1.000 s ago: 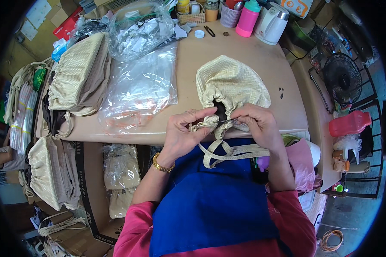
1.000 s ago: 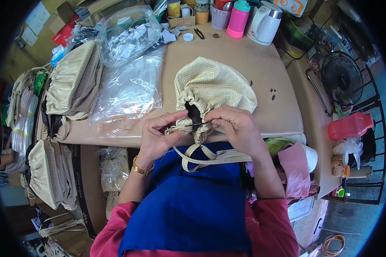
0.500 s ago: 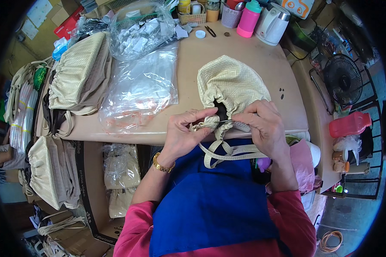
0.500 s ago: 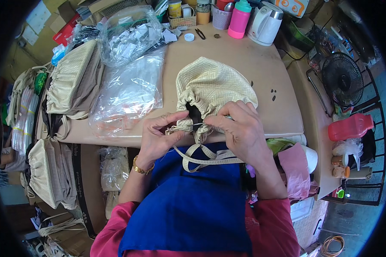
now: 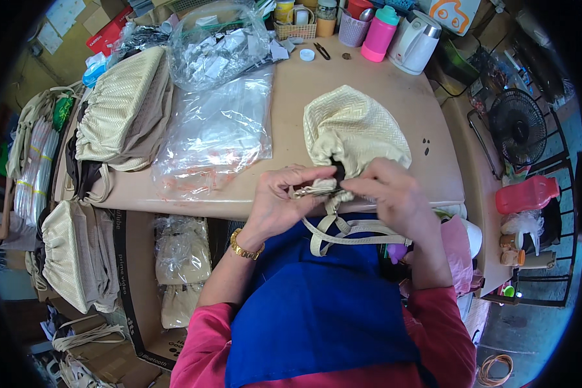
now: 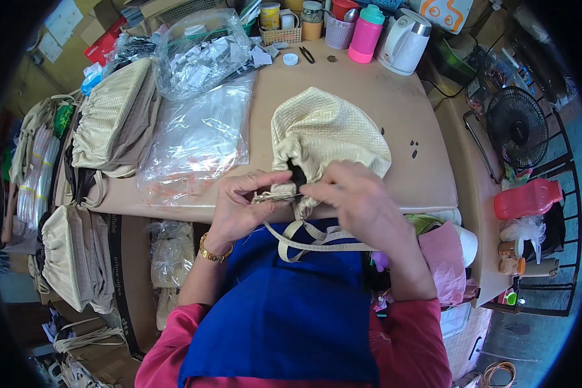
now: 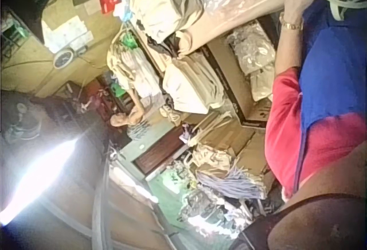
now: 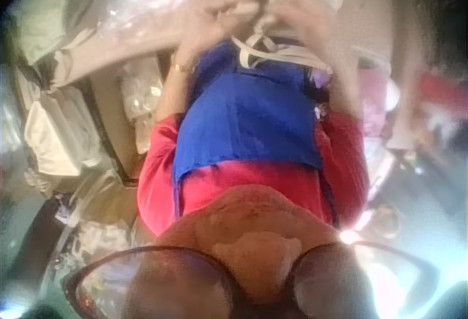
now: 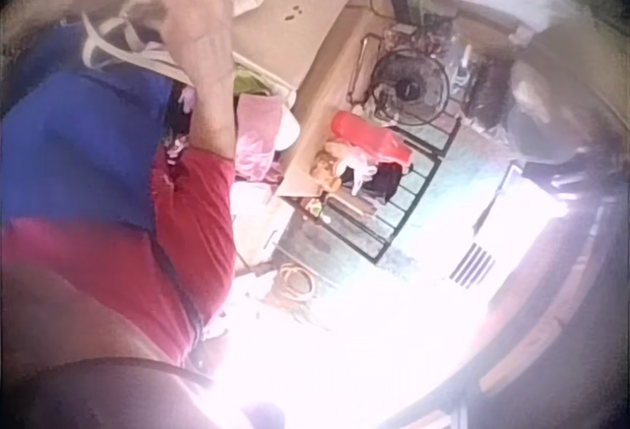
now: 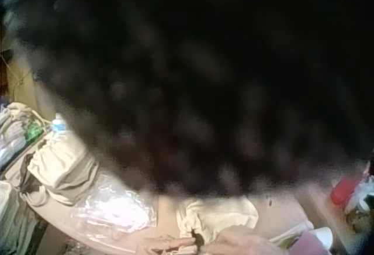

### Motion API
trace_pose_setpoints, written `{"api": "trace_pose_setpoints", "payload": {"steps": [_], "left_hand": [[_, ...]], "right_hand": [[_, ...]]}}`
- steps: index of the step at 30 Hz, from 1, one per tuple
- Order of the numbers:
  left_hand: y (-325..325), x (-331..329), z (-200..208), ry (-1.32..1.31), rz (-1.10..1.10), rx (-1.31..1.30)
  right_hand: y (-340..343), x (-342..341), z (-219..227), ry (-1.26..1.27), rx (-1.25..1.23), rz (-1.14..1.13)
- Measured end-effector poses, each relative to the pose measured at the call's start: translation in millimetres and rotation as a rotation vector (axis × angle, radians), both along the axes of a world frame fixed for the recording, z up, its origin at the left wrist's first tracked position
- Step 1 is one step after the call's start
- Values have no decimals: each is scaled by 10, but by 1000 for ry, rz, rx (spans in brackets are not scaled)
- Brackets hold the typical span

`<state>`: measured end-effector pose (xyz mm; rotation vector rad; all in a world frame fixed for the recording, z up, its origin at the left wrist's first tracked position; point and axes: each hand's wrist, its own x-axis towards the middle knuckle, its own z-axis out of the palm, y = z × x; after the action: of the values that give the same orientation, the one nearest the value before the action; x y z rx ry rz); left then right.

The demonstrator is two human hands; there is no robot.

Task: The person uses a needle and thread to sew the inner brown lining to the outer cream-colored bag by hand, making stitches along the gathered top edge.

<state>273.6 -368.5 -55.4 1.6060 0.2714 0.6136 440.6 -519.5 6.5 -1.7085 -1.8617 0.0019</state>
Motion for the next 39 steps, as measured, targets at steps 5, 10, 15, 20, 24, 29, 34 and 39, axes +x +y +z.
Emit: {"api": "trace_pose_setpoints", "payload": {"steps": [5, 10, 15, 20, 24, 29, 34, 39], "left_hand": [[53, -35, -42, -15, -27, -132], [42, -54, -75, 13, -19, -110], [44, -63, -74, 23, -17, -66], [31, -57, -59, 2, -17, -76], [23, -54, -35, 12, -11, -50], [27, -49, -4, 52, -1, -58], [36, -23, 44, 21, -6, -4], [20, -27, 61, 67, -7, -25]], "right_hand": [[-25, 34, 30, -1, 78, -70], [-24, -9, 15, -118, 171, -92], [-11, -53, -7, -164, 142, -113], [-13, -86, -12, -171, 165, -120], [-30, -77, 6, -209, 140, -95], [-6, -165, 75, -150, 99, -96], [17, -111, 14, -172, -46, -24], [52, -251, 210, -449, -20, -53]]}}
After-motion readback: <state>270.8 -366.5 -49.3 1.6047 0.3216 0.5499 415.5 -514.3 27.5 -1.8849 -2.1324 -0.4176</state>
